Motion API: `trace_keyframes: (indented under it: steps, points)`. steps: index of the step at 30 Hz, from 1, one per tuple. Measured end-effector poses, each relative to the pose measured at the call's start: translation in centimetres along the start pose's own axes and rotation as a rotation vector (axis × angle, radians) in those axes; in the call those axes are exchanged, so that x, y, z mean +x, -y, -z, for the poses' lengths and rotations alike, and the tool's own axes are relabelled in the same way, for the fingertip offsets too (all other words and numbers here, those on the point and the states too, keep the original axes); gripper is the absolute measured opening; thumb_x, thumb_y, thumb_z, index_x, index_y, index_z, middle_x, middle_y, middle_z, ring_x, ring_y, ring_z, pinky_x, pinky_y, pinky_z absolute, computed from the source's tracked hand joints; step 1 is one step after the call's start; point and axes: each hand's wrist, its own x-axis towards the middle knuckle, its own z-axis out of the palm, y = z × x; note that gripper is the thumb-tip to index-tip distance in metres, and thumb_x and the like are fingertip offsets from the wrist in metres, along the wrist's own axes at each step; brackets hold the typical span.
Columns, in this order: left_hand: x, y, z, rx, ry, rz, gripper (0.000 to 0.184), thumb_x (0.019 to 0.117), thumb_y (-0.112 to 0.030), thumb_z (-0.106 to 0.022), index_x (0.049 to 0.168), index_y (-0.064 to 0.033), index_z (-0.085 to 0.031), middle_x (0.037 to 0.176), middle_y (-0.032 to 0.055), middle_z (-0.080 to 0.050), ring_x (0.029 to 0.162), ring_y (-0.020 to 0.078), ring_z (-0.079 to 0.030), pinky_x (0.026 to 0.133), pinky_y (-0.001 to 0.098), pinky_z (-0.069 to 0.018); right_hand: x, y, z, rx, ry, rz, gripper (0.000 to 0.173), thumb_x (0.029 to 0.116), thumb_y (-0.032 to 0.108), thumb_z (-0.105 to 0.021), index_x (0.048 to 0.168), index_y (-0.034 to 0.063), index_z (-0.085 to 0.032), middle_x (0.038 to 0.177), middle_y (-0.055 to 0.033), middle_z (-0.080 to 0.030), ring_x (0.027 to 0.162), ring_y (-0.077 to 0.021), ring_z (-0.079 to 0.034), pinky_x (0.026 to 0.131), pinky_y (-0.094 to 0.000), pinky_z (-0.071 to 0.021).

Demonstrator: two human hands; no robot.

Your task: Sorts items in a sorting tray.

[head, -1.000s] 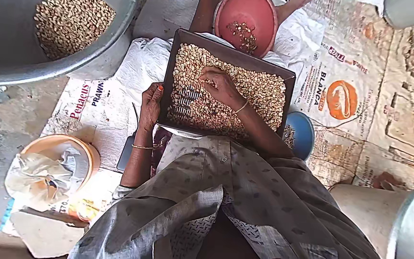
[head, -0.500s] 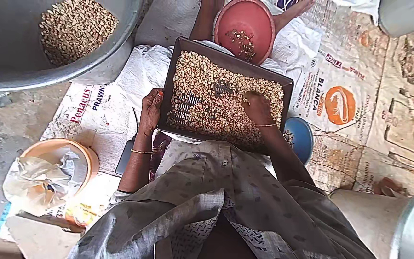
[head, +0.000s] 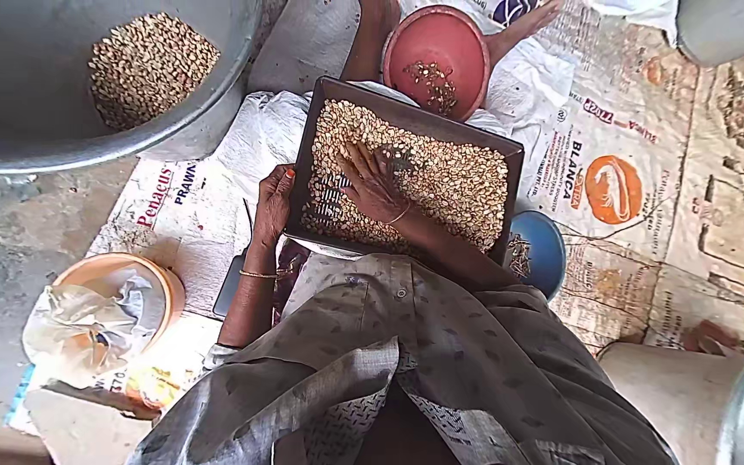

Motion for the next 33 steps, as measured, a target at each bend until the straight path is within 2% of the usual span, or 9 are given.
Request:
trace_keyframes:
  steps: [4,9,12,15,19,21,25,29,33]
  points:
    - [-0.1,0.0,0.0,0.003,0.006,0.005,0.035,0.1117,-0.017,-0.034,0.122,-0.0014,-0.063,0.100,-0.0033,-0.070,0.088,-0.0020,-0.067,0.085,0.0219,-0.0577,-4.1,-0.9,0.2,-0.109,0.027,0.101,0.046,0.1088,0.027,-0.043,0.147,0.0049,-0.055,0.161,-0.0153,-0.043,0.152,-0.0353,-0.035,0.124,-0.0578,-0.0235]
    - [0.1,0.0,-0.1,-0.035,0.007,0.008,0.033,0.1112,-0.016,-0.036,0.119,-0.0013,-0.064,0.099,-0.0034,-0.070,0.088,-0.0016,-0.067,0.085,0.0217,-0.0574,-6.4,-5.0,3.1,-0.185,-0.076,-0.338,0.039,0.1051,0.010,-0.044,0.139,-0.0001,-0.061,0.154,-0.0224,-0.049,0.140,-0.0449,-0.048,0.114,-0.0632,-0.0353]
    - [0.1,0.1,0.0,-0.038,0.007,0.003,0.033,0.1113,-0.017,-0.036,0.119,-0.0008,-0.064,0.098,-0.0032,-0.070,0.087,-0.0014,-0.067,0.084,0.0216,-0.0577,-4.7,-5.4,4.9,-0.067,-0.157,-0.435,0.038,0.1057,0.015,-0.046,0.135,-0.0038,-0.062,0.155,-0.0237,-0.047,0.136,-0.0438,-0.051,0.112,-0.0552,-0.0406]
    - [0.1,0.1,0.1,-0.027,0.016,-0.007,0.034,0.1115,-0.017,-0.035,0.120,-0.0006,-0.064,0.099,-0.0031,-0.071,0.088,-0.0015,-0.067,0.085,0.0218,-0.0575,-1.6,-2.6,5.3,0.106,-0.174,-0.294,0.039,0.1045,0.016,-0.052,0.137,-0.0025,-0.061,0.156,-0.0217,-0.046,0.143,-0.0392,-0.047,0.119,-0.0475,-0.0371]
    - [0.0,0.0,0.0,-0.009,0.004,0.002,0.033,0.1112,-0.016,-0.036,0.120,-0.0008,-0.064,0.098,-0.0036,-0.070,0.087,-0.0024,-0.067,0.084,0.0212,-0.0574,2.9,0.9,3.3,0.124,-0.016,-0.012,0.041,0.0993,0.020,-0.062,0.140,0.0132,-0.064,0.160,-0.0154,-0.043,0.152,-0.0380,-0.033,0.122,-0.0564,-0.0259]
    - [-0.1,0.0,0.0,-0.009,0.003,0.007,0.034,0.1113,-0.016,-0.036,0.120,-0.0005,-0.064,0.099,-0.0032,-0.071,0.087,-0.0021,-0.067,0.085,0.0215,-0.0575,3.3,0.8,2.4,0.114,0.046,0.015,0.037,0.0972,0.022,-0.065,0.133,0.0128,-0.069,0.159,-0.0178,-0.043,0.152,-0.0404,-0.030,0.123,-0.0605,-0.0216]
    - [0.0,0.2,0.1,-0.025,0.012,0.004,0.034,0.1116,-0.016,-0.035,0.121,-0.0008,-0.064,0.100,-0.0030,-0.071,0.089,-0.0015,-0.067,0.086,0.0217,-0.0576,0.6,-2.5,3.6,0.146,0.036,-0.106,0.019,0.0944,0.020,-0.070,0.101,0.0022,-0.074,0.130,-0.0210,-0.061,0.125,-0.0410,-0.054,0.107,-0.0558,-0.0418]
    - [0.1,-0.1,0.0,-0.022,0.013,0.001,0.033,0.1113,-0.017,-0.036,0.121,-0.0008,-0.064,0.102,-0.0024,-0.070,0.090,-0.0018,-0.067,0.086,0.0214,-0.0568,-4.6,-5.4,4.2,0.185,-0.060,-0.281,0.022,0.0969,0.018,-0.067,0.101,-0.0030,-0.071,0.110,-0.0230,-0.065,0.104,-0.0378,-0.065,0.091,-0.0509,-0.0533]
    - [0.0,0.2,0.0,-0.024,0.010,-0.005,0.034,0.1115,-0.017,-0.036,0.120,-0.0004,-0.064,0.101,-0.0015,-0.070,0.089,-0.0012,-0.066,0.086,0.0216,-0.0568,-5.7,-4.5,5.9,0.472,0.211,-0.238,0.015,0.0958,0.013,-0.067,0.101,-0.0002,-0.073,0.101,-0.0168,-0.070,0.095,-0.0279,-0.067,0.088,-0.0472,-0.0534]
